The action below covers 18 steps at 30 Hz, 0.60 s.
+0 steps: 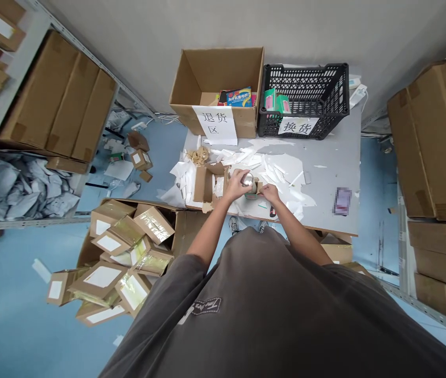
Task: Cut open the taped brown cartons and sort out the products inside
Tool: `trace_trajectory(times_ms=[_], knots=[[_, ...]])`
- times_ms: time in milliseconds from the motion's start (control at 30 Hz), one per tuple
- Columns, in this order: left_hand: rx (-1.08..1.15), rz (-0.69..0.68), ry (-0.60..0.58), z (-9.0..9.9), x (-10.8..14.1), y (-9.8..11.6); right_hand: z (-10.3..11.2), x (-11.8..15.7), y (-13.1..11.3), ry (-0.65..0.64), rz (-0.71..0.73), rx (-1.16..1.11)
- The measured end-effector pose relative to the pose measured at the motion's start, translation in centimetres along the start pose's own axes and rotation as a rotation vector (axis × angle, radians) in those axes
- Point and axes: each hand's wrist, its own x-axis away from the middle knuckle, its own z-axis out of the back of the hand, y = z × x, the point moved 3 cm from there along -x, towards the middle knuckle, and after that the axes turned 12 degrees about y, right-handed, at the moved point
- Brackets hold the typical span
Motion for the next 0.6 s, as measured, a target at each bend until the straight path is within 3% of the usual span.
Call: trace_trajectory(times_ms=[233, 433, 500, 600], knots=[[-0.337, 0.111, 0.082, -5.6, 4.6, -1.9, -0.5, 0.3, 2.9, -0.041, -0.116, -0.162], [-0.127, 0.140, 0.130, -6.4, 6.7, -4.6, 0.2, -0.5, 4.0, -0.054, -0.059, -0.196], [0.021, 0.250, 0.178, -6.0, 6.6, -6.1, 0.3, -1.1, 4.1, -0.047, 0.000, -0.160], [0.257, 0.582, 0.139, -6.2, 5.8, -8.6, 0.3, -1.7, 4.0, -0.021, 0.179, -0.024]])
